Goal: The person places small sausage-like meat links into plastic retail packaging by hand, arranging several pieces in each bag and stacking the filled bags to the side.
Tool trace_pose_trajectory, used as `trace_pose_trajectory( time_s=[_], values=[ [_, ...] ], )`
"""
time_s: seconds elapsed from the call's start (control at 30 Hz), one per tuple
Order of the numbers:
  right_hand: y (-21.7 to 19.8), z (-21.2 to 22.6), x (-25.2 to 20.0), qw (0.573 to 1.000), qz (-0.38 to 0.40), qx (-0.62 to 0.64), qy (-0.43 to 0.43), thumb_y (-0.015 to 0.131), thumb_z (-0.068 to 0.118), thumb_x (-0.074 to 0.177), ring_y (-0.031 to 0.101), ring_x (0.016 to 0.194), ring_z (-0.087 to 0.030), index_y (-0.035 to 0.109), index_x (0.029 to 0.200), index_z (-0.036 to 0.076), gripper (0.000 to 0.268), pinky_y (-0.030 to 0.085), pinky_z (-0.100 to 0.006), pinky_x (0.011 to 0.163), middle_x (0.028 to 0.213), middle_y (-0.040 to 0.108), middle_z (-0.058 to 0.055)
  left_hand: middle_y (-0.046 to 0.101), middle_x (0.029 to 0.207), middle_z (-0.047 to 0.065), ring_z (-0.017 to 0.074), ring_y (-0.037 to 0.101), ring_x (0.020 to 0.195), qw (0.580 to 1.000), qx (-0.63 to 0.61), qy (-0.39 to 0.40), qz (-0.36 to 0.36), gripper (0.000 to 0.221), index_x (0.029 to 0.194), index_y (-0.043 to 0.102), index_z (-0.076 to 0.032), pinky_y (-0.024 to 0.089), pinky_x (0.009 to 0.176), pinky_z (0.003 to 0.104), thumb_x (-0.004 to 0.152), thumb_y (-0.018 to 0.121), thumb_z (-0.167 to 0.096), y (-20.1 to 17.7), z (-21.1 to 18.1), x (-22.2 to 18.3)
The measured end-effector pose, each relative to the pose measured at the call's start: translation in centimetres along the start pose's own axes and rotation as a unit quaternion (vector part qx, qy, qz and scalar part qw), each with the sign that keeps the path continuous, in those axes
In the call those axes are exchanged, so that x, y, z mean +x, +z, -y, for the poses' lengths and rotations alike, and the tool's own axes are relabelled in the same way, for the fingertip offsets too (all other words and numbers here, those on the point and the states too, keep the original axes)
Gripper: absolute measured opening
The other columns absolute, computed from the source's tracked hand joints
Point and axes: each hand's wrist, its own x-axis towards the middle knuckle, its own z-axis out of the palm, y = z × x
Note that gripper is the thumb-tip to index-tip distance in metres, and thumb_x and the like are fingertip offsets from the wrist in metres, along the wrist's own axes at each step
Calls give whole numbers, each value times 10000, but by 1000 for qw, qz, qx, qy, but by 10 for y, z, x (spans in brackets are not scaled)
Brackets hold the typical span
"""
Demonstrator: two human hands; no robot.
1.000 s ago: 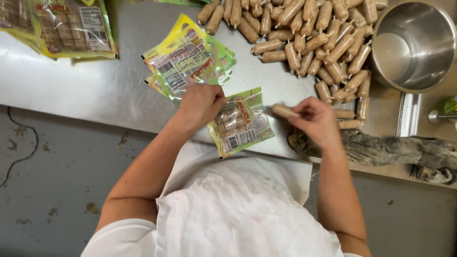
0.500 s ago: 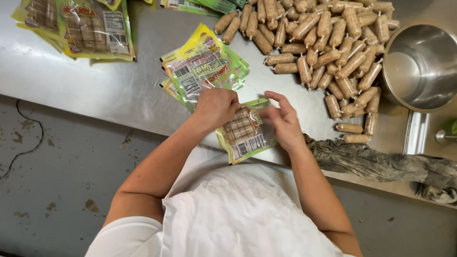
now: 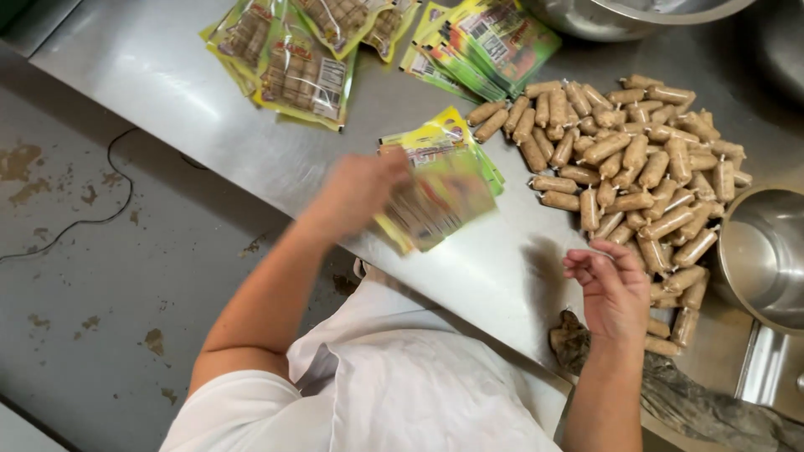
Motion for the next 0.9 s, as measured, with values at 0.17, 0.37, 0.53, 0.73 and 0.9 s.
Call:
trace_pose_trajectory(
  time_s=[0.17,0.37,0.53,0.73,0.9],
  values=[
    [5,-2,-18,999,-21,-5,31,619,49,1033,763,899,-354,648,1211,13,184,644,-403,754,1020,737,-266,709,1053,189,404,679,1012,982,-30,-138,-127,107,1149,671,-73,562,880,518,1077,594,-89,-97,89,5],
    [-4,-22,-16,998,-40,-7,43,625,51,1027,764,876,-339,659,1184,20,163,637,-387,728,1006,744,-247,384,1538,229,475,300,1384,912,206,-231,-270,580,1526,432,-61,351,969,729,1084,738,-281,-38,190,-14],
    [-9,-33,2,998,-37,-32,32,613,38,1032,785,885,-343,634,1202,27,171,657,-391,730,1004,749,-257,99,1691,298,533,12,1514,901,255,-297,-185,924,1700,234,-31,206,1148,841,1090,826,-393,-6,156,-10],
    [35,-16,67,826,-24,-504,-250,763,-26,939,737,851,-281,802,1119,91,218,593,-353,757,929,765,-118,703,1067,171,389,666,1141,959,104,120,-235,193,997,744,-58,507,983,497,820,802,-10,74,81,16],
    [65,-35,100,474,63,-832,-281,725,41,821,669,969,-338,701,1193,118,381,579,-401,861,1035,720,-137,657,854,-25,262,716,931,981,82,111,138,313,877,709,-213,589,795,413,708,916,-376,128,54,41]
  ],
)
